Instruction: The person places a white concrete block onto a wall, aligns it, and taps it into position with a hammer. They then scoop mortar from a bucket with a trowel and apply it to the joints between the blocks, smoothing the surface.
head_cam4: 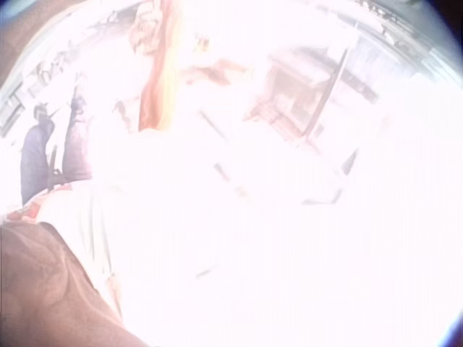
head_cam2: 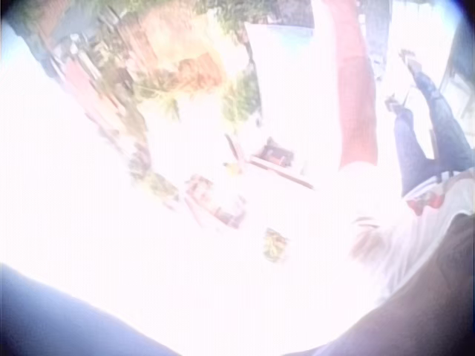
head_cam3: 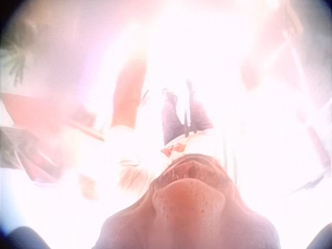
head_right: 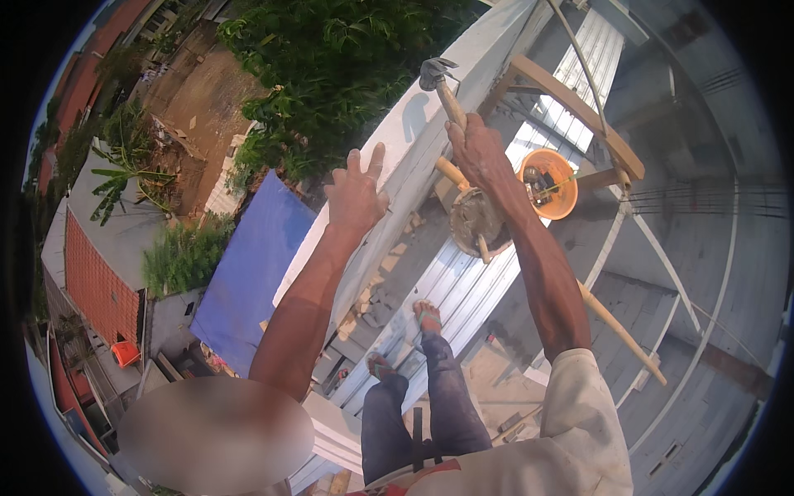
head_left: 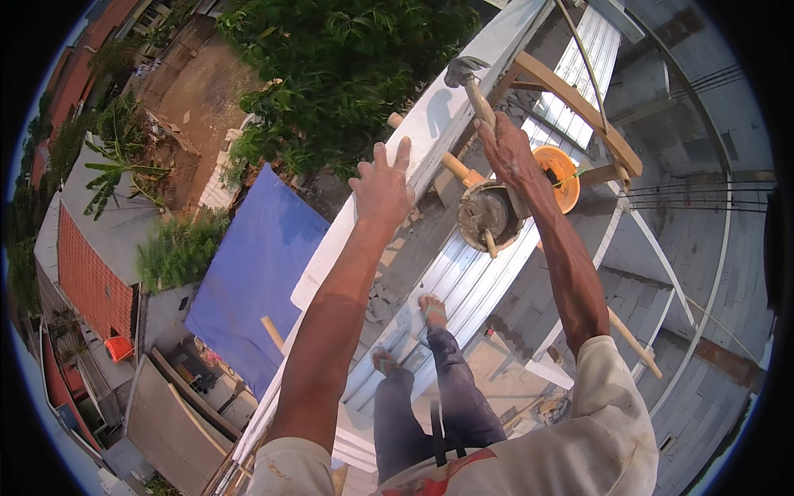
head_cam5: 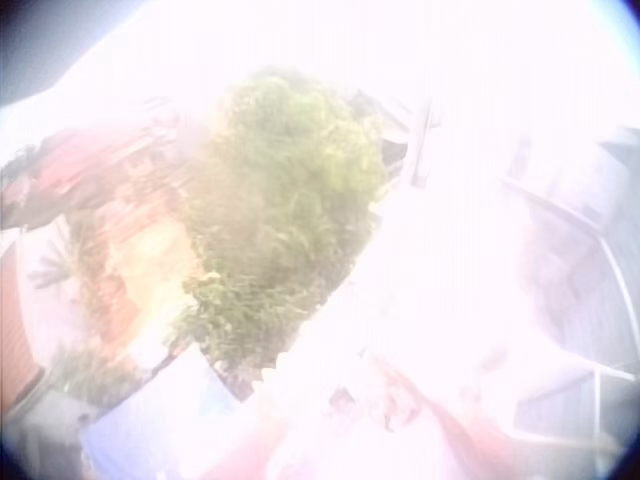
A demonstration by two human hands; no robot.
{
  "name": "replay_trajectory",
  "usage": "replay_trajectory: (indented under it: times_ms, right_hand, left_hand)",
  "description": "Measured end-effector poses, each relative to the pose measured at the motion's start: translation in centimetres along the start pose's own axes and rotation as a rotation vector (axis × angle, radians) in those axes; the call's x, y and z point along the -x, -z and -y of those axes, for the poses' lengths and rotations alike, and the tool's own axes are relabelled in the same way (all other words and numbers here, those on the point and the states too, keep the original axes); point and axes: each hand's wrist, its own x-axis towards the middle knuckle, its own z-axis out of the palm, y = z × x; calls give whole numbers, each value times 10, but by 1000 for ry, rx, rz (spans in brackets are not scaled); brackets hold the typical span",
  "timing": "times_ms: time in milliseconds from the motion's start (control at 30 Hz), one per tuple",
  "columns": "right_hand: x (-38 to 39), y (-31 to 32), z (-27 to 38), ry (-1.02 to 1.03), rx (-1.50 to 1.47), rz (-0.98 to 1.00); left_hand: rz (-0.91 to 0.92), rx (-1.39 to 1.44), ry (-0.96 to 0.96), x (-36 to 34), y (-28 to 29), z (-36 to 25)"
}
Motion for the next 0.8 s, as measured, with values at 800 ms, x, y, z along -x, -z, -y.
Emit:
replay_trajectory:
  times_ms: [800]
  right_hand:
    - [75,-97,-30,-108,-476,102]
  left_hand:
    - [-50,206,-51,3,5,7]
